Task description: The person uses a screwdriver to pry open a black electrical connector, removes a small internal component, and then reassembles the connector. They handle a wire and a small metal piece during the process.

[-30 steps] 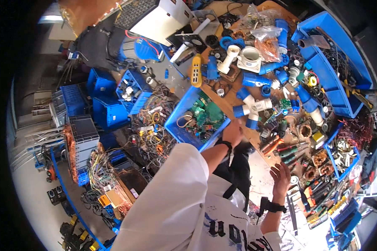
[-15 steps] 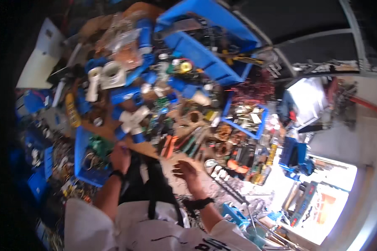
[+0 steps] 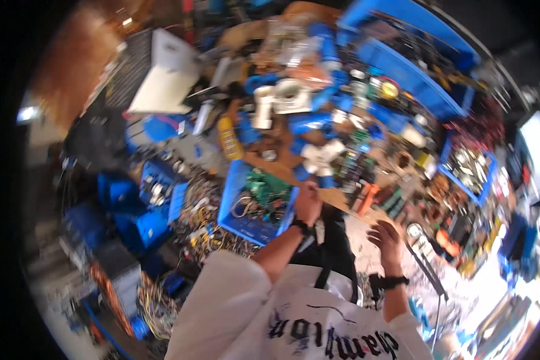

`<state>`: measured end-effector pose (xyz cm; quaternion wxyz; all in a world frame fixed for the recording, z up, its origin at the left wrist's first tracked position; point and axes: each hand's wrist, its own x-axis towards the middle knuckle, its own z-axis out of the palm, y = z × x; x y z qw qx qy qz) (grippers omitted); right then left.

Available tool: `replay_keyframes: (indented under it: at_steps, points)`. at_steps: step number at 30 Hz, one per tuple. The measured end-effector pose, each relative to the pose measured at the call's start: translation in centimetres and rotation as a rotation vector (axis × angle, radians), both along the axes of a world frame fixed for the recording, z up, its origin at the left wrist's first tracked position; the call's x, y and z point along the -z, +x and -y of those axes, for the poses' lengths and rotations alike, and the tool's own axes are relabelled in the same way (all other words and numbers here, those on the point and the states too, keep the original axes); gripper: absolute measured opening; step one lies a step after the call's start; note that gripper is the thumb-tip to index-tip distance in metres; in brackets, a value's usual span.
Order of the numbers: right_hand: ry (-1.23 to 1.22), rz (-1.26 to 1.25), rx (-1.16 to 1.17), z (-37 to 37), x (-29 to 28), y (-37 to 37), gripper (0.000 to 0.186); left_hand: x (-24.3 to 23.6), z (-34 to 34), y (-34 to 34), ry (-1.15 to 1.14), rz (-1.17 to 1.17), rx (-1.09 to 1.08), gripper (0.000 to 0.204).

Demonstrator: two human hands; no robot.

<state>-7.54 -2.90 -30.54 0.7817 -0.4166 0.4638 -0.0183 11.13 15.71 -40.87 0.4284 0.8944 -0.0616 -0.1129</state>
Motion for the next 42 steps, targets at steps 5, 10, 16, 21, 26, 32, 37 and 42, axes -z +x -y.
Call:
replay_keyframes:
  at_steps: [5,10,16,21,26,32,37,42]
  points:
    - [0.002,-0.045,0.020,-0.1,0.7,0.0,0.030,-0.6,1.8,1.4,0.003,-0.100,0.175,0.016]
    - [0.047,-0.059,0.069,-0.7,1.8,-0.7,0.032,-1.2,4.4,2.3,-0.098,-0.126,0.375,0.014]
    - [0.090,-0.104,0.117,-1.3,1.3,-2.2,0.032,2.3,5.9,-2.1,0.048,-0.392,0.597,0.020]
    - [0.150,-0.109,0.215,-2.0,2.3,-5.3,0.030,2.6,7.6,-5.3,0.268,-0.408,0.695,0.029]
    - [0.201,-0.070,0.277,-1.8,2.8,-7.6,0.028,3.4,8.8,-6.0,0.130,-0.411,0.335,0.040]
    - [0.206,-0.062,0.306,-0.8,3.0,-9.1,0.027,2.2,10.1,-4.9,-0.068,-0.488,0.248,0.024]
    - [0.206,-0.044,0.330,0.1,3.1,-10.3,0.025,1.3,8.9,-4.3,-0.176,-0.531,0.150,0.023]
    - [0.215,-0.046,0.340,0.6,3.3,-10.9,0.025,1.6,8.1,-2.9,-0.193,-0.517,0.123,0.020]
